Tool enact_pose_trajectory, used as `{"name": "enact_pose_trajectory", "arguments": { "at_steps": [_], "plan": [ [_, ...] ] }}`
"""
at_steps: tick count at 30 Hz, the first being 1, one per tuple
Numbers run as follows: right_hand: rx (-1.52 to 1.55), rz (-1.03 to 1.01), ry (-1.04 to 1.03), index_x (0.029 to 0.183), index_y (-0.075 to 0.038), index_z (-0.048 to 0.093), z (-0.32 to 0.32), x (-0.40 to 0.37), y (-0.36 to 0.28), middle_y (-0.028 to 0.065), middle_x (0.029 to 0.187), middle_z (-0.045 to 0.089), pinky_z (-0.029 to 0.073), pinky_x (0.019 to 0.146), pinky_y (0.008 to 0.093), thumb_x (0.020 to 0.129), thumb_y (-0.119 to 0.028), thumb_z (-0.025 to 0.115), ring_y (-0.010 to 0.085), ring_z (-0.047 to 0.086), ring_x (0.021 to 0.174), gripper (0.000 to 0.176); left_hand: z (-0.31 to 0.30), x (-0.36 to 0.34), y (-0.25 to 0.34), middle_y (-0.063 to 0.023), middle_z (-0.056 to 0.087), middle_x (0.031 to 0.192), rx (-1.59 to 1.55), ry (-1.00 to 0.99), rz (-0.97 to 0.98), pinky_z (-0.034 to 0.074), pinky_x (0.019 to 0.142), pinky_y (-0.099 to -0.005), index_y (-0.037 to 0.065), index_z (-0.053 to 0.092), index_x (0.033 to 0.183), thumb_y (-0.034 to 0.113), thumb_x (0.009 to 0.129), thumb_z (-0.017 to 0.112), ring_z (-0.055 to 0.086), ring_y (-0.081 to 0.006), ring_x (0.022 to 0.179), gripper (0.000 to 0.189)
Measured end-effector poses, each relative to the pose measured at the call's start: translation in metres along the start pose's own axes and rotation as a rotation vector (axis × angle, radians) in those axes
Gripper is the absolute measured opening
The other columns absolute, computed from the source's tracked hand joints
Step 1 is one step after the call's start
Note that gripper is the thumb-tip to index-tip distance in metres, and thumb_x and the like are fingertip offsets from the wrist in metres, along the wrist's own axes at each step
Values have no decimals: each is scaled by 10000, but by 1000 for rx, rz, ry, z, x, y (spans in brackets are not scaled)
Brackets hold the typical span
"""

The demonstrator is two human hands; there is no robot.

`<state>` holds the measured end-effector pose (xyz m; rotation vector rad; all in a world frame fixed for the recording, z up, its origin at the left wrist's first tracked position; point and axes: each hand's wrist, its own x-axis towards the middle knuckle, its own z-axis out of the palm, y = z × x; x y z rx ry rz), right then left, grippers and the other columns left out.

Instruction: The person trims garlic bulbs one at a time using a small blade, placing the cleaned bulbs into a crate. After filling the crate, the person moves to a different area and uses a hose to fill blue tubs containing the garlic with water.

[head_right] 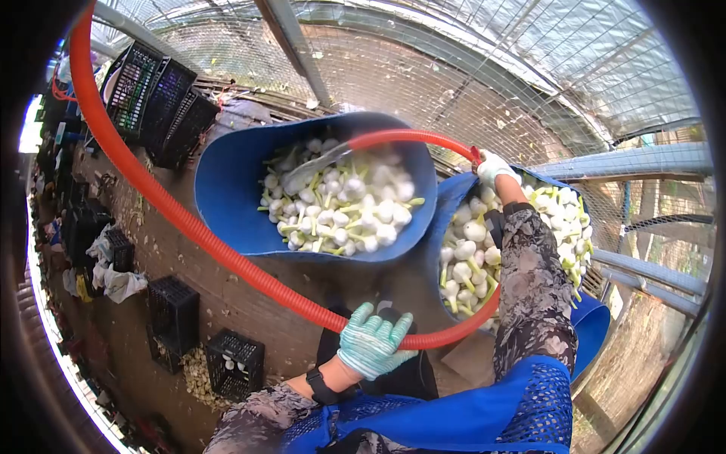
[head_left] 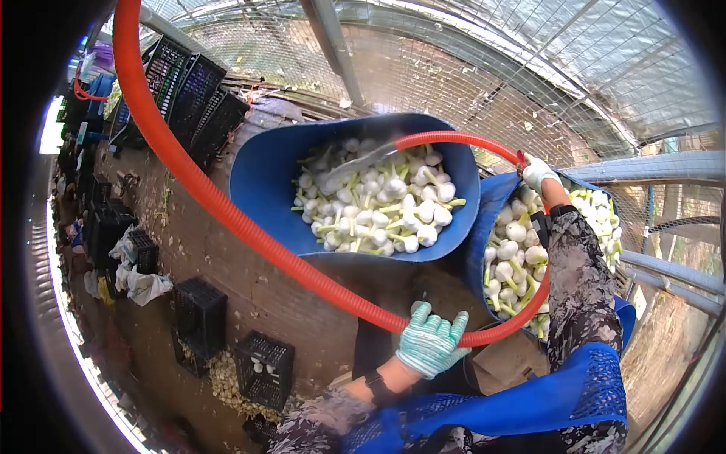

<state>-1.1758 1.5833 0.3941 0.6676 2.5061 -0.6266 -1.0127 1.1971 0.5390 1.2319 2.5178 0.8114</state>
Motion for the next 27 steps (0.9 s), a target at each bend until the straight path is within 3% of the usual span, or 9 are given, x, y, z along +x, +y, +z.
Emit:
{"name": "enact_pose_trajectory", "arguments": {
  "at_steps": [1, 2, 7, 14, 17, 21, 23, 25, 27],
  "plan": [
    [-11, -2, 23, 1123, -99, 528, 2, 1, 3, 114, 746, 595, 434, 545, 333, 852, -269, 495, 189, 533, 595, 321, -1, -1, 0, -91, 574, 758, -12, 0, -10, 409, 830, -409, 61, 621, 1000, 414, 535, 721, 572, -257, 763, 592],
    [-62, -40, 54, 1122, -105, 537, 2, -1, -1, 161, 866, 616, 447, 684, 351, 836, -258, 506, 269, 576, 744, 326, -3, 0, 1, -91, 573, 757, -24, 4, -16, 414, 821, -404, 61, 622, 998, 413, 540, 718, 571, -258, 765, 585],
    [-96, -76, 4, 1174, -144, 512, -8, -9, -72, 174, 1083, 580, 437, 831, 380, 817, -270, 501, 335, 547, 1005, 378, -6, 11, 21, -90, 559, 742, -4, 51, -36, 431, 762, -390, 56, 613, 994, 396, 555, 718, 565, -263, 755, 565],
    [-168, -105, -64, 1156, -123, 521, 39, 46, -95, 162, 1142, 558, 419, 882, 403, 792, -320, 525, 333, 523, 1067, 414, -1, 22, 10, -85, 548, 724, 33, 81, -103, 429, 739, -391, 28, 585, 1026, 376, 566, 723, 553, -244, 690, 593],
    [-221, -56, -78, 1136, -113, 549, 47, 39, -139, 161, 1137, 562, 435, 868, 408, 797, -289, 516, 330, 539, 1051, 383, -2, 23, 6, -71, 550, 717, 71, 86, -120, 424, 747, -389, 19, 581, 1034, 378, 566, 723, 529, -208, 630, 607],
    [-176, 73, 96, 1014, -52, 621, 68, 38, -166, 171, 1071, 599, 473, 837, 372, 805, -275, 523, 298, 583, 1001, 321, -10, 17, -14, -34, 534, 655, 126, 96, -183, 417, 761, -376, 45, 609, 1005, 416, 565, 719, 475, -179, 541, 586],
    [-185, 106, 215, 1141, -33, 521, 83, 32, -176, 187, 1116, 564, 471, 843, 361, 840, -239, 483, 310, 572, 1013, 366, -22, 8, -20, -27, 522, 623, 170, 68, -196, 417, 761, -375, 57, 622, 985, 424, 557, 723, 475, -181, 534, 573],
    [-38, 124, 191, 1213, -35, 424, 107, 32, -185, 197, 1128, 544, 471, 837, 382, 861, -198, 434, 310, 566, 1020, 388, -21, -4, -31, -24, 512, 598, 194, 104, -190, 418, 777, -375, 64, 636, 967, 430, 546, 729, 480, -182, 531, 566],
    [65, 114, 166, 1175, -58, 444, 140, 39, -185, 188, 1127, 539, 468, 832, 410, 865, -177, 427, 323, 573, 997, 333, -26, -10, -39, -24, 513, 601, 230, 87, -184, 419, 792, -374, 69, 639, 966, 432, 542, 730, 487, -182, 534, 565]
  ]
}}
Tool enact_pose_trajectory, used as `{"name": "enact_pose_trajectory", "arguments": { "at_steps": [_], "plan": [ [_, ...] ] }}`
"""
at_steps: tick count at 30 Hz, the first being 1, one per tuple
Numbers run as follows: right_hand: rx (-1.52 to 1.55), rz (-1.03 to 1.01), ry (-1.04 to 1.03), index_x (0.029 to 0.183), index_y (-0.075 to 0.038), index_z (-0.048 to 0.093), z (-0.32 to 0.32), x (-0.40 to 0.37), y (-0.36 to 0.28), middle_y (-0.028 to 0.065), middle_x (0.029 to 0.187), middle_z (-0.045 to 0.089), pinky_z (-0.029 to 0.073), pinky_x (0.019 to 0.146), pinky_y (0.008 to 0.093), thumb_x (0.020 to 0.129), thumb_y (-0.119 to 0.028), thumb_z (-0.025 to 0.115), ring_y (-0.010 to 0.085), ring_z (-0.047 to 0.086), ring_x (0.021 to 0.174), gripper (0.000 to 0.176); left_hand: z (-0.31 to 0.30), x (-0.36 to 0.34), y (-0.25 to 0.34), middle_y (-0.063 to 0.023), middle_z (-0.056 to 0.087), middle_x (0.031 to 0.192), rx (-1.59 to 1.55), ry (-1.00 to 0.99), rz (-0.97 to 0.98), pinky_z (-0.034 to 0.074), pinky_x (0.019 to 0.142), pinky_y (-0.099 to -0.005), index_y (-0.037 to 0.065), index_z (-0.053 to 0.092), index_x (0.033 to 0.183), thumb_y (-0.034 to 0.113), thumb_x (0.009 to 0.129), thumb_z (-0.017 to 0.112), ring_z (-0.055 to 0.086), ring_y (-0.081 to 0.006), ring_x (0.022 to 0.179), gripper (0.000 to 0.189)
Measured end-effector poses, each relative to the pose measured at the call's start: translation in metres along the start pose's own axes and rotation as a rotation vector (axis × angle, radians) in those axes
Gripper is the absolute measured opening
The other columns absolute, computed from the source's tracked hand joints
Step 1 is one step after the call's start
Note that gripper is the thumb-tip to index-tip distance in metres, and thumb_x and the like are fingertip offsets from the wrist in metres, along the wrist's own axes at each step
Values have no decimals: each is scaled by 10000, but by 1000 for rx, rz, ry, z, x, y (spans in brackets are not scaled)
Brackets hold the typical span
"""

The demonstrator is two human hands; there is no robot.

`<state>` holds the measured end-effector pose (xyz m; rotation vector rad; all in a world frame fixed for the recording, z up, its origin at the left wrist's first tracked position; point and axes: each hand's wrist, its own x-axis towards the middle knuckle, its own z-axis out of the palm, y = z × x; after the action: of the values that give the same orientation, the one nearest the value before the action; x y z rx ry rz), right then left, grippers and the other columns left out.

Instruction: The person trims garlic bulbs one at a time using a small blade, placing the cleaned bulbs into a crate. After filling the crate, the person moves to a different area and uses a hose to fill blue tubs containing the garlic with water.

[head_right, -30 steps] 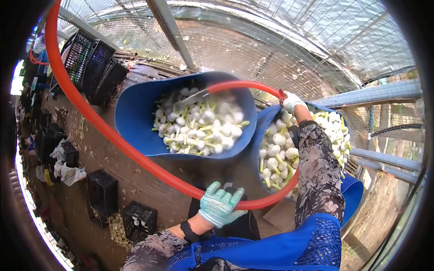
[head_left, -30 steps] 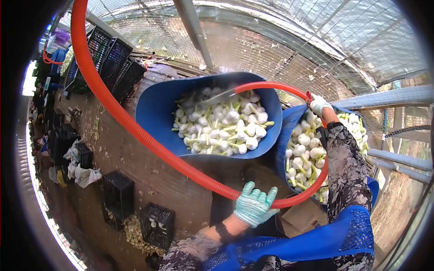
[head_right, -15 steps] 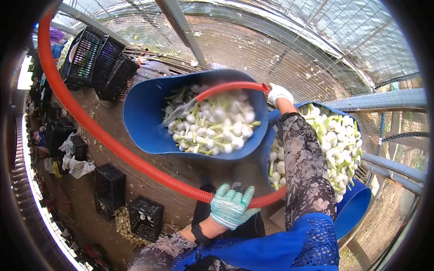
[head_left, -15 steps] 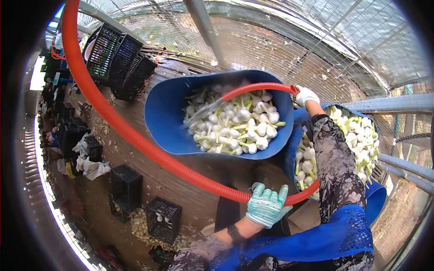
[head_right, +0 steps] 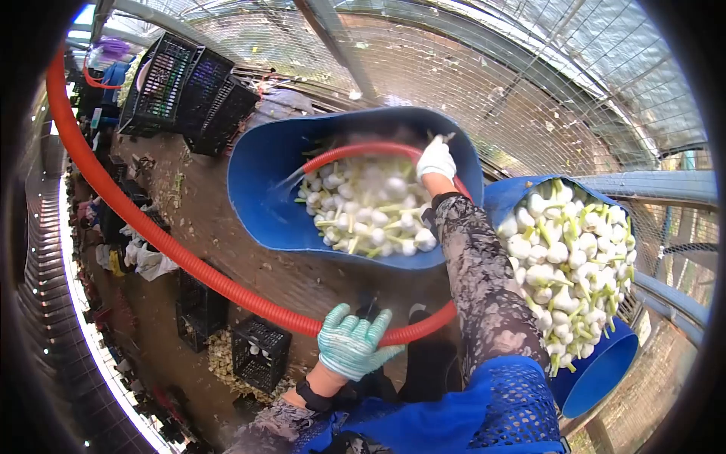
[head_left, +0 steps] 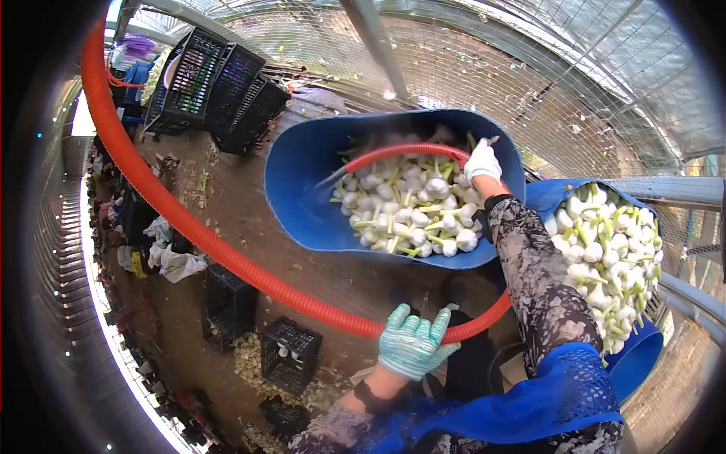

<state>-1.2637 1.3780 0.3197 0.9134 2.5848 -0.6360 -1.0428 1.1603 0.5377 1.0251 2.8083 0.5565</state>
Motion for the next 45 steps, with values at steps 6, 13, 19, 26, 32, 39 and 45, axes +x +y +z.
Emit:
{"name": "enact_pose_trajectory", "arguments": {
  "at_steps": [6, 13, 19, 26, 32, 39, 45],
  "plan": [
    [-136, -217, -154, 1106, -67, 537, 12, -13, 35, 177, 1105, 545, 426, 891, 402, 744, -345, 608, 318, 524, 1052, 462, 31, 22, -36, -46, 566, 672, 59, 35, -18, 403, 856, -397, 83, 625, 987, 434, 487, 748, 532, -206, 629, 624],
    [77, -447, -273, 1053, -78, 578, -46, -71, 43, 182, 988, 600, 451, 792, 354, 773, -188, 589, 331, 570, 937, 301, 73, 43, -53, -90, 602, 851, 88, -69, -76, 317, 962, -451, 39, 574, 1082, 402, 537, 734, 543, -234, 802, 674],
    [221, -501, -379, 1100, -52, 552, -48, -139, 80, 149, 905, 611, 465, 703, 315, 781, -167, 629, 267, 601, 775, 348, 32, 37, -38, -95, 535, 1114, 117, -145, -106, 151, 1038, -562, 103, 505, 1196, 338, 602, 704, 488, -265, 1027, 670],
    [-38, -648, -270, 1193, -98, 488, -116, -260, 106, 152, 1070, 545, 418, 843, 388, 776, -236, 612, 323, 524, 988, 456, -40, -79, -65, -120, 530, 1133, 62, 74, -96, 352, 943, -465, 111, 550, 1125, 161, 645, 617, 495, -309, 1042, 487],
    [-187, -261, -322, 1119, -72, 530, -152, -372, 166, 189, 965, 567, 459, 776, 367, 795, -238, 597, 329, 546, 902, 371, -5, -320, -194, -123, 655, 905, -429, 84, -1112, 499, 710, -364, 60, 635, 1027, 96, 785, 547, 632, -264, 752, 260],
    [-480, 5, -1038, 1203, -124, 533, -88, -416, 254, 116, 1149, 576, 403, 917, 348, 731, -287, 577, 271, 527, 1086, 501, 58, -611, -205, -122, 641, 904, -127, -363, -1348, 486, 736, -375, 36, 626, 862, 176, 683, 613, 595, -301, 816, 228],
    [-356, -429, -729, 1034, -99, 610, -65, -355, 160, 72, 933, 650, 477, 749, 323, 779, -189, 583, 201, 613, 858, 272, 41, -500, -152, -102, 629, 925, -212, -222, -1601, 483, 731, -357, 42, 613, 906, 186, 707, 624, 586, -273, 828, 246]
  ]
}}
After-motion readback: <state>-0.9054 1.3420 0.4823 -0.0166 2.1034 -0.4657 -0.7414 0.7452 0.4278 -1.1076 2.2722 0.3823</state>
